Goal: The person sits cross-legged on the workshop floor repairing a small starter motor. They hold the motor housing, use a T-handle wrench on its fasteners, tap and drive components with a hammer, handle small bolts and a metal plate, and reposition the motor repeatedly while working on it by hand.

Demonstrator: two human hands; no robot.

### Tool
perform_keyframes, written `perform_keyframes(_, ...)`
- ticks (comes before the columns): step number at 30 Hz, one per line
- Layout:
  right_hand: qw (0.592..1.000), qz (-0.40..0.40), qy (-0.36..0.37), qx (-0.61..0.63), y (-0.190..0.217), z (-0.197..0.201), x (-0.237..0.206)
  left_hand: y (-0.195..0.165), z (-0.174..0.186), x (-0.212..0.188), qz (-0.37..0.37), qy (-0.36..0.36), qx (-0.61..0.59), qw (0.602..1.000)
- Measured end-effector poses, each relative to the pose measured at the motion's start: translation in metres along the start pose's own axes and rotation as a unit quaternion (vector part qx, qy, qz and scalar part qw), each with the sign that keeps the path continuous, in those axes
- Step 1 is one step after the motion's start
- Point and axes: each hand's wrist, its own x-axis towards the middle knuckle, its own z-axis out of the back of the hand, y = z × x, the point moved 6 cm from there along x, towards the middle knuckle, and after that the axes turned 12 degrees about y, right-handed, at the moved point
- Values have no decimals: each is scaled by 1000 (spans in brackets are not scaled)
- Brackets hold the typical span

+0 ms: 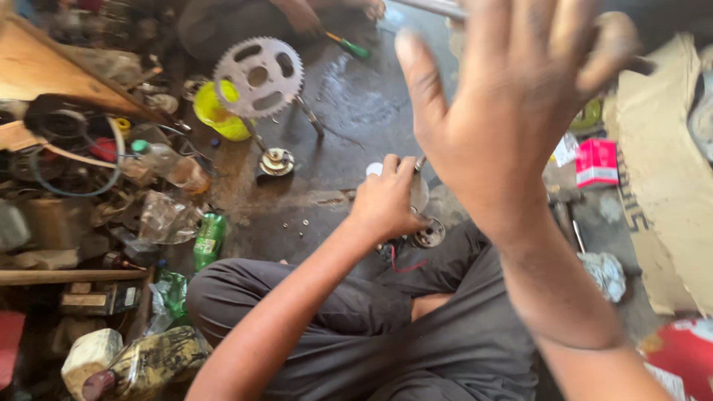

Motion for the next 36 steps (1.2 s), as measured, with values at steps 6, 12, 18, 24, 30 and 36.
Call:
perform_keyframes(6, 994, -55, -77, -54, -19, -22, 8, 12, -8, 9, -57, 45, -19, 997)
perform_keyframes(12, 990, 25, -122, -73, -11, -16, 7, 16, -10, 14, -56, 63, -14, 996)
perform_keyframes(18, 986, 89, -127, 61, -18, -14, 14, 12, -10, 17, -57, 65, -7, 996)
perform_keyframes(24, 941, 103, -112, 304, -38, -22, 13, 9, -11, 17, -71, 47, 4, 996)
perform_keyframes(30, 874, 93, -112, 463, -61, -41, 6, 10, -16, 18, -74, 52, 11, 996)
perform_keyframes(36, 835, 69, -130, 530, -79, -47, 10, 10, -16, 17, -74, 56, 0, 996)
